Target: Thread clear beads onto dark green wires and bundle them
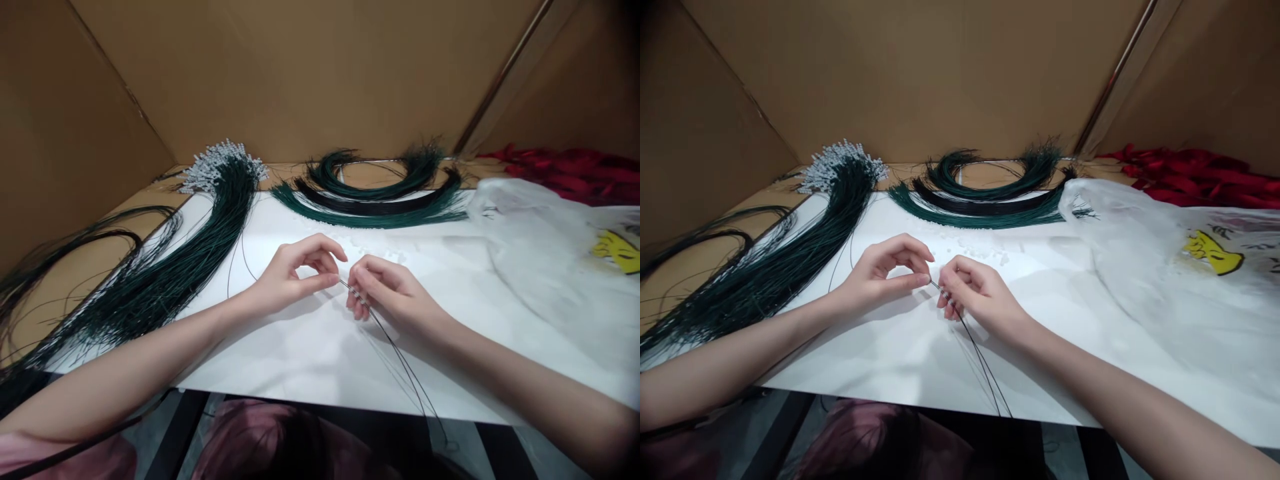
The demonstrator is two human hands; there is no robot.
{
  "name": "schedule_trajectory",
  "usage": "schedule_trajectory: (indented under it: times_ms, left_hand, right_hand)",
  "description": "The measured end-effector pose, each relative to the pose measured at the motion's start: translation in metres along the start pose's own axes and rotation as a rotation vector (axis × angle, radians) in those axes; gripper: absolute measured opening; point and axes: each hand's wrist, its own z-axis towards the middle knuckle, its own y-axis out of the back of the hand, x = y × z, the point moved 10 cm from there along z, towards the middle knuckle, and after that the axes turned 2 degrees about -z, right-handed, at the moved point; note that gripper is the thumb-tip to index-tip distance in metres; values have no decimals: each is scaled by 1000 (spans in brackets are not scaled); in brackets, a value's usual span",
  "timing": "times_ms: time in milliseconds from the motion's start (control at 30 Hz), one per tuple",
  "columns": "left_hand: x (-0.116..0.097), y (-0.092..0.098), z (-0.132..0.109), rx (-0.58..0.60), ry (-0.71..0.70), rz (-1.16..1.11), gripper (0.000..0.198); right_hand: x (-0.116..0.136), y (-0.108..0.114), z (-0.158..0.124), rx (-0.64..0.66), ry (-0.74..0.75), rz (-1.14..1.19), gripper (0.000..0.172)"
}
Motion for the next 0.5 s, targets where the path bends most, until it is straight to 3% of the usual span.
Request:
schedule_trajectory:
  times_ms: [367,500]
  left_hand:
    - [0,-2,3,34,29,46,19]
    - [4,9,11,29,1,113,21]
  right_hand:
    - [-5,-4,1,45,-110,-100,18]
    - [-5,-2,1,45,-112,-84,13]
